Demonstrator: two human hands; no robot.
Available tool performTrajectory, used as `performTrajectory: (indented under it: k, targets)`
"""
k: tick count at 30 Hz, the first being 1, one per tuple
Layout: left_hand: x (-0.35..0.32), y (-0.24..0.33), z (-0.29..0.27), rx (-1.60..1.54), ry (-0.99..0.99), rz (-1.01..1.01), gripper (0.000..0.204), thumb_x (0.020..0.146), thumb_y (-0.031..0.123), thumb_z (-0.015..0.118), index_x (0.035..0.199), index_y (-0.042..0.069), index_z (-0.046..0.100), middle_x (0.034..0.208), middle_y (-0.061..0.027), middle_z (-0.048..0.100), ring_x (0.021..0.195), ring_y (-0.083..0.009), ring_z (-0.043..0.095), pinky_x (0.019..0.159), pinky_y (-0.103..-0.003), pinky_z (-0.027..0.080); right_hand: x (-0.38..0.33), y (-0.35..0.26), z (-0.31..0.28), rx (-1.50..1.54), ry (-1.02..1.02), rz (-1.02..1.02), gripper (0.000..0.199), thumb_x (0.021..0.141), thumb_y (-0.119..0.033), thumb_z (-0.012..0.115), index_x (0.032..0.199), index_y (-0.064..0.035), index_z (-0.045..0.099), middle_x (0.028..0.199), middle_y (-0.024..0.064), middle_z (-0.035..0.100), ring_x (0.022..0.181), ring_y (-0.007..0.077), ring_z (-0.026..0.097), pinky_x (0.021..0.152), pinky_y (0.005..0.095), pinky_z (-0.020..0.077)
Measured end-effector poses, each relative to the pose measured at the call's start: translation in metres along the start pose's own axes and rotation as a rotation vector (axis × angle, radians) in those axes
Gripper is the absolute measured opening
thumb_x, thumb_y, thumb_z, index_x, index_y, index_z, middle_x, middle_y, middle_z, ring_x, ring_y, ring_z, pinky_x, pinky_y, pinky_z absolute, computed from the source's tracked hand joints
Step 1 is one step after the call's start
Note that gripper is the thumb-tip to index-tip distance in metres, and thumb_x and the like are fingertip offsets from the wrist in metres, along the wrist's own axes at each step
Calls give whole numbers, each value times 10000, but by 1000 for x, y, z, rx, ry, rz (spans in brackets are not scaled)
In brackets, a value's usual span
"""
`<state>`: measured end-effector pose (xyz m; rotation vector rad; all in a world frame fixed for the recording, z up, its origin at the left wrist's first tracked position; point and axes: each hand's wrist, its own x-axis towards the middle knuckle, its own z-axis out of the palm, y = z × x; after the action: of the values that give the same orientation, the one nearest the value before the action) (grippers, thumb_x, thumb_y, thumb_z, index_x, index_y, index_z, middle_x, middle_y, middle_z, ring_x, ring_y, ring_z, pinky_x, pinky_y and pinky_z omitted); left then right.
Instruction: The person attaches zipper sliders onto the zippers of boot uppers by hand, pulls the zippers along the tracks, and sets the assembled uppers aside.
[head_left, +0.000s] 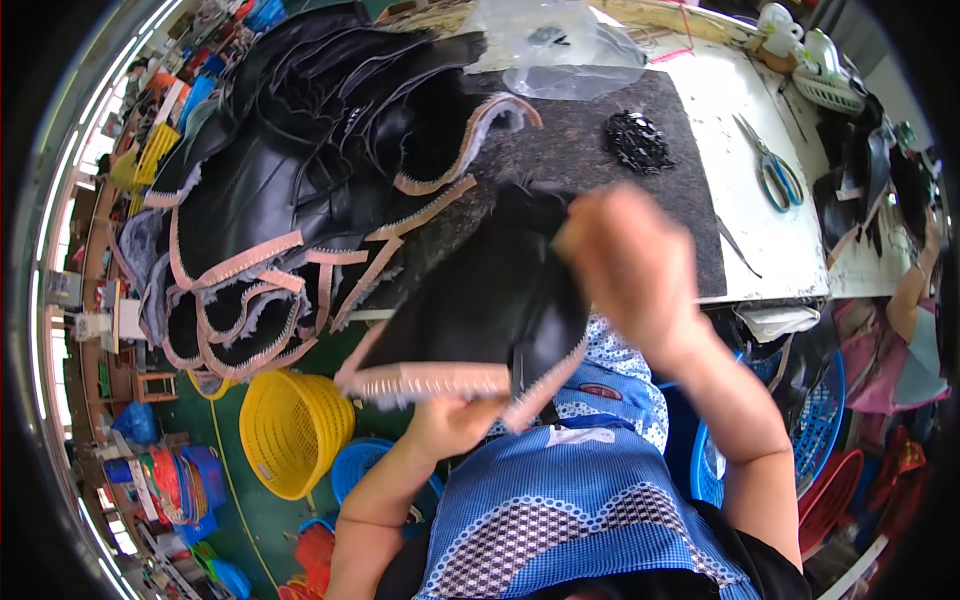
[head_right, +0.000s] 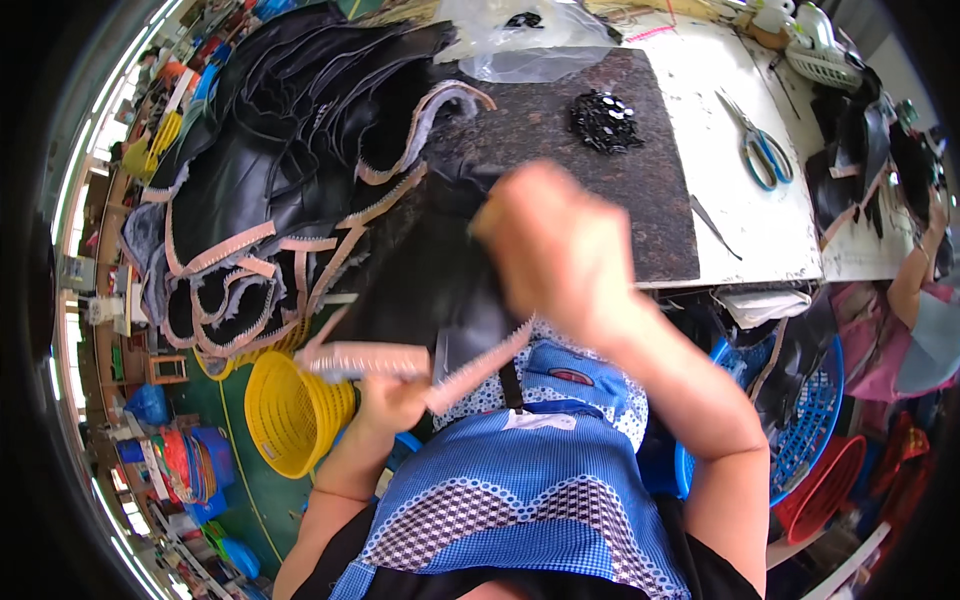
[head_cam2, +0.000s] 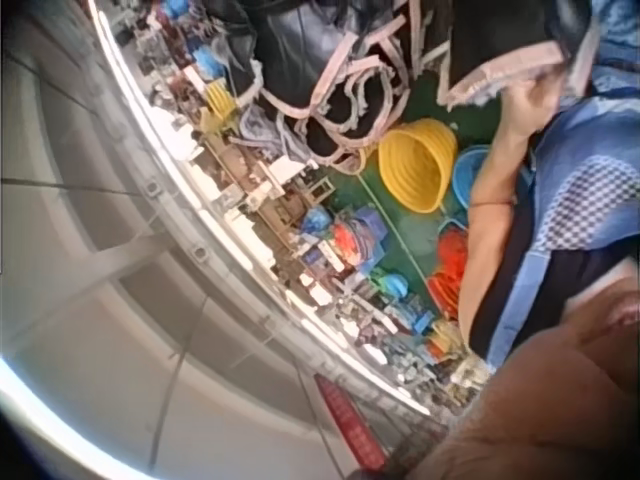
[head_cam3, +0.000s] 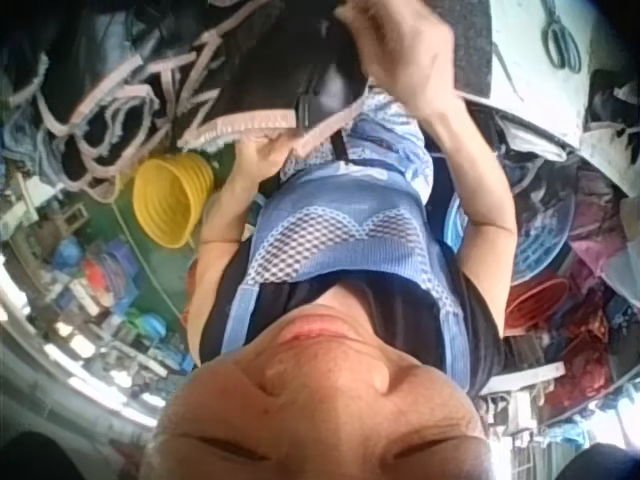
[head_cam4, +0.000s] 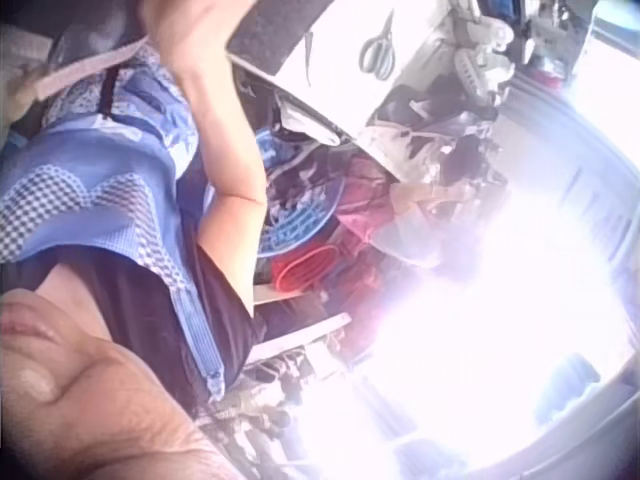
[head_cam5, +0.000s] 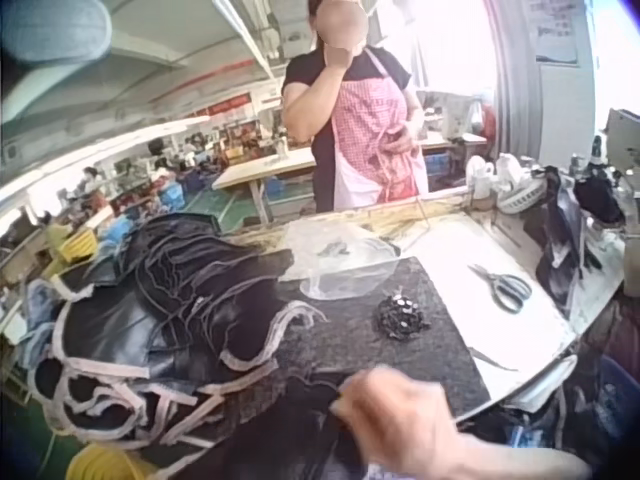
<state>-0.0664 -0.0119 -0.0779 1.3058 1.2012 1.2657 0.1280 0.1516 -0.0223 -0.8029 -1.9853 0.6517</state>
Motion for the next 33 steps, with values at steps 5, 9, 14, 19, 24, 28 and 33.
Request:
performTrajectory:
  k: [5, 9, 14, 19, 24, 28, 33]
  targets:
    - [-2, -16, -6, -29, -97, 146, 346, 901, 94, 635, 1208, -60, 592, 1167, -145, 641, 1073, -252, 628, 935, -362, 494, 5, 30, -12, 193, 49, 86, 234, 817, -160, 756, 888, 5, 606, 813, 117, 621, 770, 242, 615, 720, 349, 487]
    - [1, -18, -1, 5, -22, 166, 456, 926, 202, 616, 1280, -71, 520, 1284, -168, 567, 1138, -267, 589, 987, -377, 461, -5, 27, -11, 331, -217, 278, 506, 687, -284, 890, 990, -33, 572, 915, 35, 570, 902, 142, 544, 845, 304, 432]
    - [1, -20, 0, 118, -101, 237, 604, 924, 320, 621, 1351, -70, 446, 1349, -179, 516, 1172, -281, 568, 1038, -389, 419, -9, 22, -13, 229, -133, 182, 531, 684, -320, 875, 1007, -11, 589, 963, 136, 588, 993, 282, 560, 874, 377, 458]
    - [16, -18, 8, 257, 22, 233, 499, 950, 332, 559, 1282, -39, 518, 1296, -152, 564, 1141, -268, 586, 1024, -411, 428, -18, 33, -10, 172, -30, 31, 522, 675, -277, 878, 1023, -27, 580, 1027, 105, 573, 1053, 276, 534, 923, 373, 435]
    - [23, -23, 17, 168, 49, 207, 479, 966, 342, 532, 1292, -9, 521, 1321, -125, 558, 1172, -255, 569, 1056, -426, 402, -20, 42, -27, 68, -18, -35, 537, 694, -269, 858, 1079, -22, 577, 1084, 125, 568, 1118, 292, 508, 980, 402, 405]
    - [31, -33, 28, 43, 139, 146, 465, 978, 350, 511, 1301, 16, 523, 1341, -104, 553, 1198, -245, 556, 1081, -438, 380, -30, 60, -60, 86, 5, -20, 664, 750, -286, 818, 1278, -23, 512, 1240, 186, 525, 1194, 336, 486, 1040, 409, 375]
    - [57, -19, 46, -351, 263, 161, 449, 994, 360, 484, 1312, 46, 526, 1366, -78, 547, 1229, -233, 539, 1113, -453, 354, -65, 191, -198, -472, 308, 306, 506, 787, -242, 770, 1193, -17, 567, 1137, 184, 620, 1115, 334, 563, 954, 426, 455]
